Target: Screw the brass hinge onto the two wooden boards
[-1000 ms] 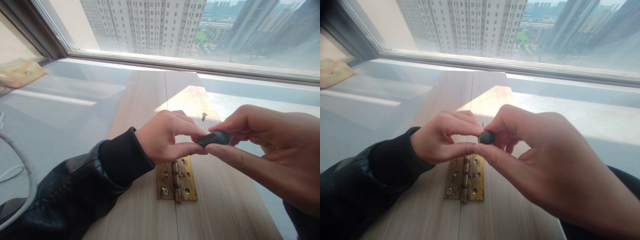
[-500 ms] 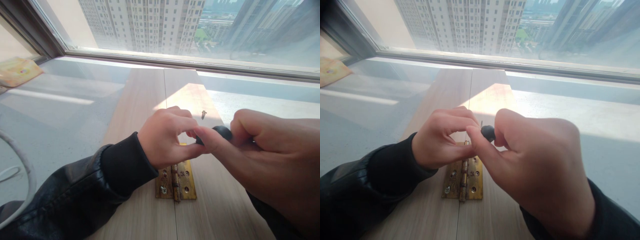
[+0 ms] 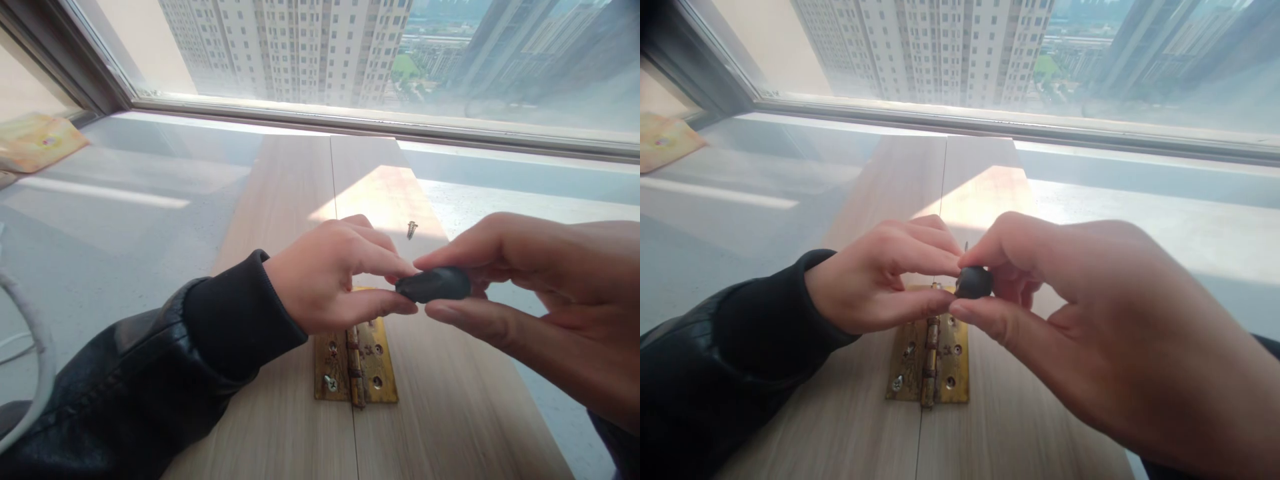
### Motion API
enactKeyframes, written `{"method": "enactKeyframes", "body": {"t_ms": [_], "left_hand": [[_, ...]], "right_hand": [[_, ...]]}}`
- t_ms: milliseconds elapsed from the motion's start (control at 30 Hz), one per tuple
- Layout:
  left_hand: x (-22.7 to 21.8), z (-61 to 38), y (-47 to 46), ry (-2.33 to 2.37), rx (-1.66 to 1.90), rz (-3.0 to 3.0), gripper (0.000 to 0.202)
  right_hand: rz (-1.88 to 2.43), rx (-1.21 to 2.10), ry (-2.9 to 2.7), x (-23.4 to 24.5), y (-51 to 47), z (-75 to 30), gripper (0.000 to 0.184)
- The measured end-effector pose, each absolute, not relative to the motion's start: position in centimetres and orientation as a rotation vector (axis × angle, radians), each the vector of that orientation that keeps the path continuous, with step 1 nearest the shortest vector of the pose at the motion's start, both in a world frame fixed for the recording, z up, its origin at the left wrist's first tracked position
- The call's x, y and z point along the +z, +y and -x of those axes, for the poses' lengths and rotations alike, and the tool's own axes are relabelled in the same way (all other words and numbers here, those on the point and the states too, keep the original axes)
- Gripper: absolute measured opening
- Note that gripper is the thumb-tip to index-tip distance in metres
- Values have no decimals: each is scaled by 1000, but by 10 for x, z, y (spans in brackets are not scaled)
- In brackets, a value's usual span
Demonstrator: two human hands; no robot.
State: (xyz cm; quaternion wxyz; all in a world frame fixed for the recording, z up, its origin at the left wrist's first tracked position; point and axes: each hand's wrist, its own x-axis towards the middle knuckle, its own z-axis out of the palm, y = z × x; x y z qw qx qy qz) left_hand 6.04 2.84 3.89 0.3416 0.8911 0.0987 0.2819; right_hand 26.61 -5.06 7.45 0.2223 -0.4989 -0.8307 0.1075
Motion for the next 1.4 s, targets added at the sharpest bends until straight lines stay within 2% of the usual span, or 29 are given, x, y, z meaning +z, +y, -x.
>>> {"method": "enactKeyframes", "body": {"t_ms": [133, 300, 433, 567, 667, 733, 800, 967, 1233, 1400], "left_hand": [[39, -60, 28, 299, 721, -2316, 14], [34, -66, 21, 485, 975, -2314, 20], [32, -68, 15, 517, 1038, -2289, 11], [32, -66, 18, 428, 998, -2283, 20], [32, -66, 23, 314, 914, -2205, 17], [31, -67, 26, 238, 838, -2157, 14], [31, -67, 27, 182, 779, -2147, 12], [33, -64, 25, 260, 820, -2177, 16], [34, -65, 22, 380, 926, -2227, 14], [31, -66, 22, 455, 995, -2204, 11]], "right_hand": [[1373, 30, -2261, 69, -55, -258, 23], [1404, -305, -2236, 67, -61, -248, 38], [1452, -440, -2147, 64, -61, -237, 36], [1468, -310, -2109, 66, -54, -232, 36], [1370, 98, -2199, 72, -49, -241, 25], [1284, 356, -2244, 76, -48, -251, 26], [1230, 454, -2261, 77, -49, -259, 26], [1311, 226, -2272, 72, -51, -262, 18], [1369, -129, -2226, 64, -51, -249, 35], [1451, -304, -2139, 62, -52, -241, 38]]}}
